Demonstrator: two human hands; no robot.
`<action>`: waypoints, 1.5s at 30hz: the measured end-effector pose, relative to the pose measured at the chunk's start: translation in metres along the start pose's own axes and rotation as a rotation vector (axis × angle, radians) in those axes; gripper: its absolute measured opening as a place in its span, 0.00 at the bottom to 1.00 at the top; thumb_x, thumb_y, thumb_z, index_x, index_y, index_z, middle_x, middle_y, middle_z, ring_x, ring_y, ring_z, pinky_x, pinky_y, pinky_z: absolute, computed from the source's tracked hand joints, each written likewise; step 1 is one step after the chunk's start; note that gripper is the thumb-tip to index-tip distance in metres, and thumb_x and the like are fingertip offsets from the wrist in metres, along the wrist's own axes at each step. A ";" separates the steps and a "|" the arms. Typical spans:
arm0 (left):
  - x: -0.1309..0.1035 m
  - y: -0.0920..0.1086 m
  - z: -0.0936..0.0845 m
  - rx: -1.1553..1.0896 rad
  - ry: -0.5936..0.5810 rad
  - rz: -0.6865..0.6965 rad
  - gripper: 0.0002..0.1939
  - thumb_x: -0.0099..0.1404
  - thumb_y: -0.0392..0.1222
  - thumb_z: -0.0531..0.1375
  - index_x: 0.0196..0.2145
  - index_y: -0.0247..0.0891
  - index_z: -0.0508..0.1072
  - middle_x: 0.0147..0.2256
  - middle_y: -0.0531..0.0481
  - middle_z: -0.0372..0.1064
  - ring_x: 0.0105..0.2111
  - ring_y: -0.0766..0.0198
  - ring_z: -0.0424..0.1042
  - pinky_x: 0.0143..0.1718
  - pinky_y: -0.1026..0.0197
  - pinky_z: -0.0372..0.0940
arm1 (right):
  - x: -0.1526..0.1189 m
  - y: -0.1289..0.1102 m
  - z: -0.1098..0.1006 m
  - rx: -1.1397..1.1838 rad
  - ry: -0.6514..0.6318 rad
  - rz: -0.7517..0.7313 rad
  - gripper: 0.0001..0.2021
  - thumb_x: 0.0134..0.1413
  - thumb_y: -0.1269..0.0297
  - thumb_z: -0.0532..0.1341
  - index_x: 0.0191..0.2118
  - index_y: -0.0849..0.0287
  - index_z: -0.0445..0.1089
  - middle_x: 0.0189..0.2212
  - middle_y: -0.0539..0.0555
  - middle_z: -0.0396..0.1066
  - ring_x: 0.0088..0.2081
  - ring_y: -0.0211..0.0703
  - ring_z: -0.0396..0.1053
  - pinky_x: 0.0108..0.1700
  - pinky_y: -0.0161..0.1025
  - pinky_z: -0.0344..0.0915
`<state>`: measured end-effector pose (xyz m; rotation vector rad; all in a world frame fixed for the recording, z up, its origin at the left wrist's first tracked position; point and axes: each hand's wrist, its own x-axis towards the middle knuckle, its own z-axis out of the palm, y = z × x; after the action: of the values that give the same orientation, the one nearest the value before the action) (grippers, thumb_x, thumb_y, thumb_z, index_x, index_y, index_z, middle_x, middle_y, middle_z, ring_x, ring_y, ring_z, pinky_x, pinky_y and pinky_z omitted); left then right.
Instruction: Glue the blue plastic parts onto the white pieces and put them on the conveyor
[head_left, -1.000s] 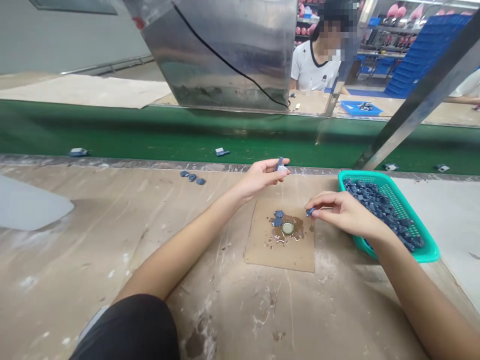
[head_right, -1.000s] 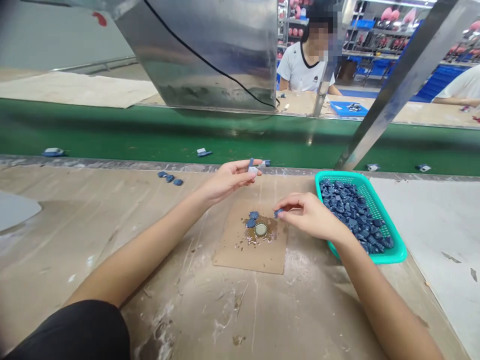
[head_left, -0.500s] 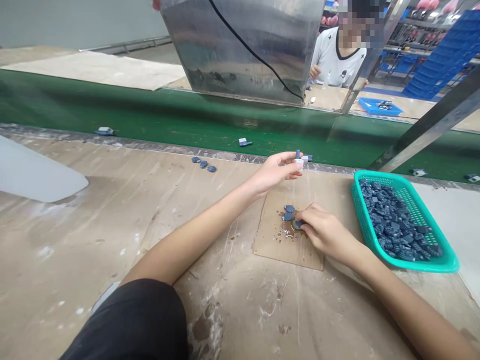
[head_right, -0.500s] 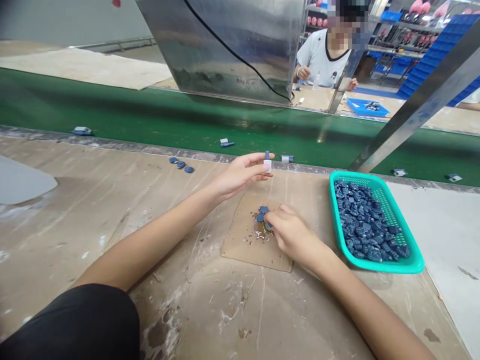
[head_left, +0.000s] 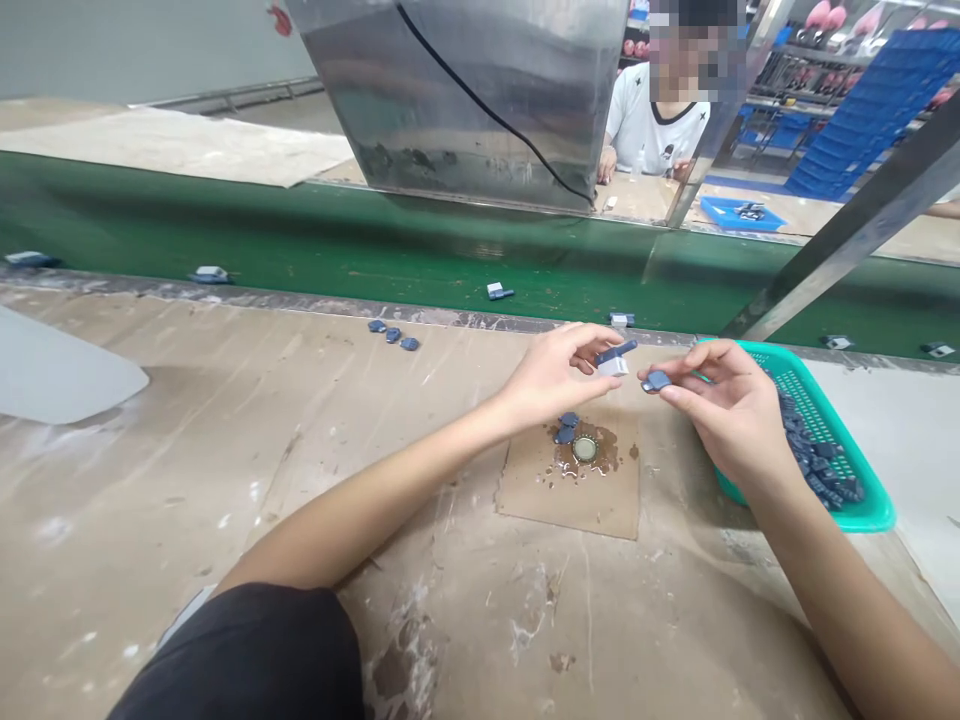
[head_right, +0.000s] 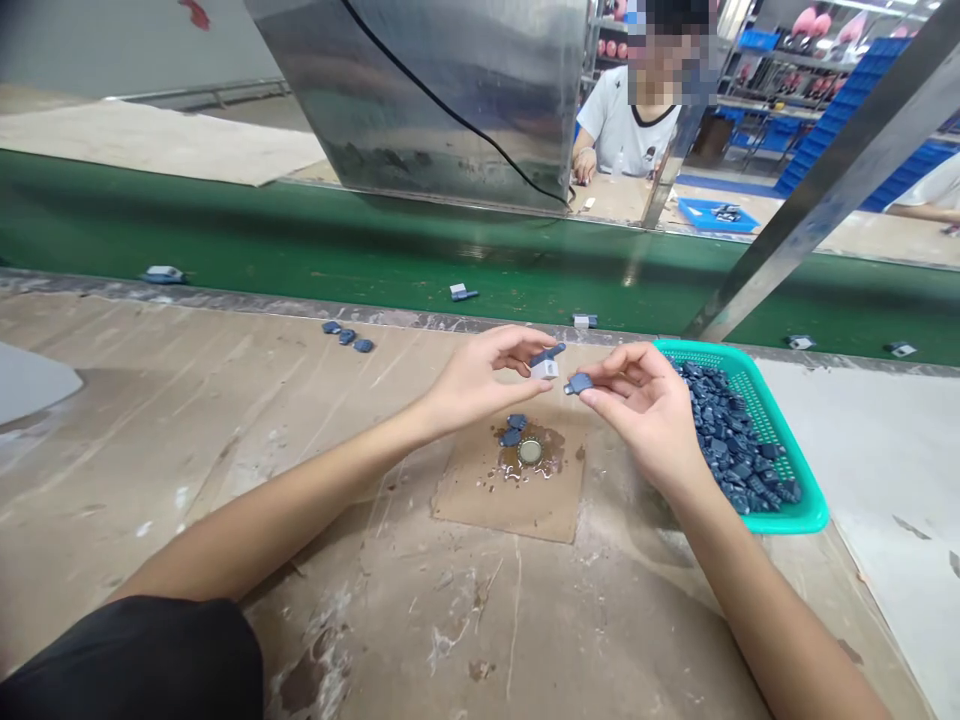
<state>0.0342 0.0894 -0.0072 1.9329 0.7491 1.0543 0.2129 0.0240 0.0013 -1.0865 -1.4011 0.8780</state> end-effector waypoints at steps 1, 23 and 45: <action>-0.002 0.002 0.001 0.075 0.000 0.073 0.15 0.52 0.36 0.63 0.39 0.35 0.70 0.35 0.49 0.69 0.33 0.68 0.67 0.35 0.64 0.65 | 0.001 0.001 0.000 0.034 0.025 0.020 0.16 0.43 0.62 0.66 0.33 0.55 0.56 0.33 0.50 0.67 0.39 0.44 0.70 0.46 0.45 0.68; -0.016 0.007 0.010 0.322 0.087 0.571 0.11 0.54 0.33 0.61 0.37 0.33 0.70 0.31 0.48 0.70 0.31 0.68 0.69 0.33 0.65 0.66 | -0.003 0.000 0.003 0.189 -0.171 0.235 0.18 0.45 0.56 0.66 0.37 0.55 0.59 0.31 0.50 0.68 0.35 0.40 0.70 0.39 0.40 0.69; 0.074 -0.073 -0.063 1.009 0.079 -0.397 0.14 0.55 0.39 0.56 0.39 0.33 0.72 0.40 0.38 0.69 0.41 0.47 0.68 0.40 0.53 0.62 | 0.024 -0.001 -0.108 -1.119 -0.416 0.311 0.12 0.48 0.68 0.59 0.42 0.58 0.66 0.36 0.55 0.70 0.38 0.48 0.68 0.39 0.41 0.63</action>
<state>0.0057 0.2070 -0.0183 2.3639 1.8732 0.5154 0.3206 0.0391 0.0224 -2.0758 -2.2013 0.4964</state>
